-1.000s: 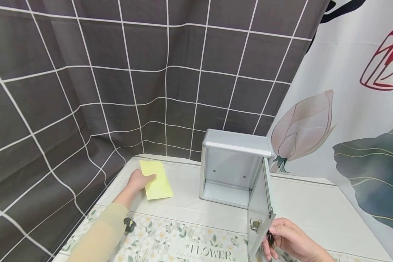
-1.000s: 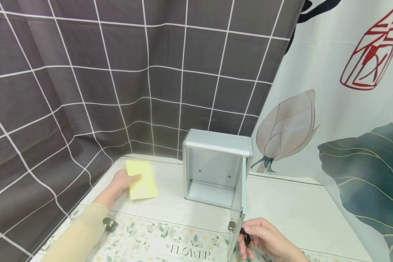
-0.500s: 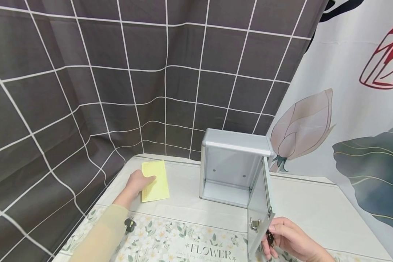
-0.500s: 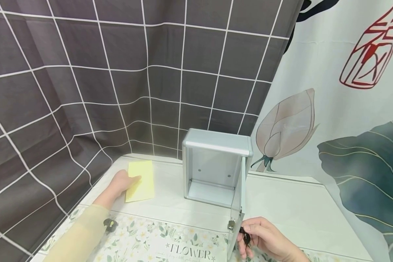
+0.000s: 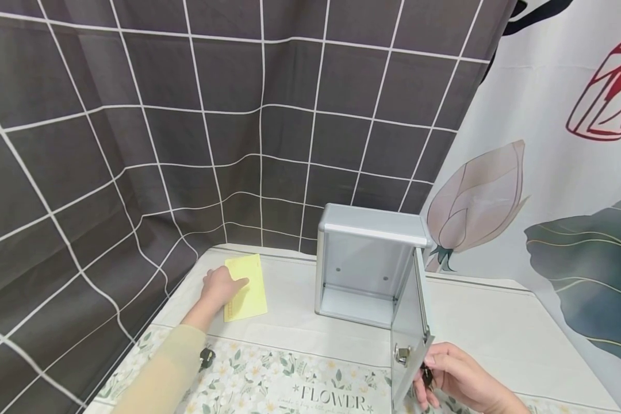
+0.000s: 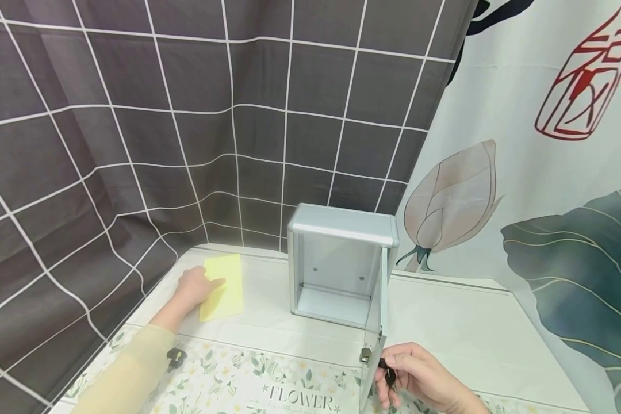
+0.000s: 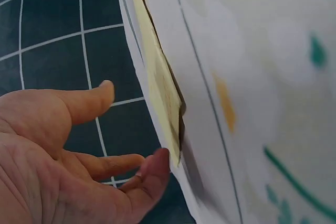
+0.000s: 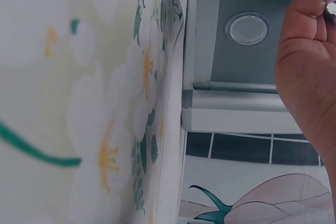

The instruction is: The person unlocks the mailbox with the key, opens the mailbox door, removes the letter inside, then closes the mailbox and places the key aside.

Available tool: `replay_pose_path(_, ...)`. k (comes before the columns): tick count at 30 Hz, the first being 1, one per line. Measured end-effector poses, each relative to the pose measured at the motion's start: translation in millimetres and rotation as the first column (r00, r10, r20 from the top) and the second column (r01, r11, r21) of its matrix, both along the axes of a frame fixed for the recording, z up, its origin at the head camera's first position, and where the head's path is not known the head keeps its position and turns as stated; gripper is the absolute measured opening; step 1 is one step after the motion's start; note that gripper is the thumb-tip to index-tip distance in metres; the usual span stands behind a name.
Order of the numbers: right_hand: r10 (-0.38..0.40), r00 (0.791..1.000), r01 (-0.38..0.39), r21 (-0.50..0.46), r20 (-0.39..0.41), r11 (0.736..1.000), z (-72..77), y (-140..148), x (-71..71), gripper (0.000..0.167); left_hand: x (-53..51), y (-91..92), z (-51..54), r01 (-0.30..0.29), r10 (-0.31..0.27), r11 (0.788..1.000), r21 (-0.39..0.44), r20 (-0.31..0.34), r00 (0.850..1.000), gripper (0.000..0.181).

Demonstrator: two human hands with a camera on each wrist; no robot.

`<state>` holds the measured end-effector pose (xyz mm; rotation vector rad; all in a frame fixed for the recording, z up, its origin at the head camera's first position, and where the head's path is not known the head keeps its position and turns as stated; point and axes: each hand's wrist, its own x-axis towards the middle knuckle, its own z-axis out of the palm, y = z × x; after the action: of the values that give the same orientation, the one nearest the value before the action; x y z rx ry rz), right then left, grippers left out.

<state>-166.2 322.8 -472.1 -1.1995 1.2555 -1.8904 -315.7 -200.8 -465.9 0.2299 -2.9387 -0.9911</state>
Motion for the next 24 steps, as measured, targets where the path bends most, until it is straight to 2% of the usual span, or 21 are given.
replay_pose_path(2,-0.001,1.000,0.001,0.001,0.002,1.000,0.0,0,0.1,0.045,0.1,5.2,0.6,0.005,-0.005,1.000,0.006,-0.025,1.000,0.067)
replay_pose_path(3,-0.001,1.000,0.001,0.001,0.008,1.000,0.0,0,0.3,0.045,-2.0,7.1,-3.1,0.007,-0.006,1.000,0.001,-0.053,0.999,0.070)
replay_pose_path(5,-0.002,1.000,0.002,0.002,0.013,1.000,0.0,0,0.7,0.045,1.2,14.1,-1.2,0.024,-0.022,0.999,0.036,-0.059,0.998,0.074)
replay_pose_path(9,0.005,1.000,-0.005,-0.002,0.013,1.000,0.5,0,0.5,0.046,3.8,27.0,-4.2,0.118,-0.110,0.988,0.100,-0.078,0.991,0.076)
replay_pose_path(10,0.007,1.000,-0.007,-0.004,0.008,1.000,0.6,-1,0.3,0.046,7.2,31.6,-0.7,0.149,-0.141,0.980,0.129,-0.066,0.988,0.075)
replay_pose_path(12,0.010,1.000,-0.010,-0.009,0.006,1.000,1.1,-1,-0.2,0.047,9.4,39.1,0.0,0.211,-0.199,0.963,0.165,-0.088,0.976,0.074)
replay_pose_path(15,0.015,1.000,-0.015,-0.014,0.000,1.000,1.7,-2,-1.0,0.048,13.7,50.9,4.6,0.303,-0.282,0.931,0.204,-0.127,0.951,0.071)
replay_pose_path(19,0.014,1.000,-0.014,-0.014,-0.003,1.000,2.5,-1,-1.1,0.050,20.4,67.2,15.1,0.420,-0.379,0.865,0.274,-0.190,0.906,0.062)
replay_pose_path(24,0.013,1.000,-0.013,-0.011,0.005,1.000,2.8,1,-0.5,0.051,24.5,87.0,25.2,0.503,-0.425,0.775,0.383,-0.272,0.863,0.061)
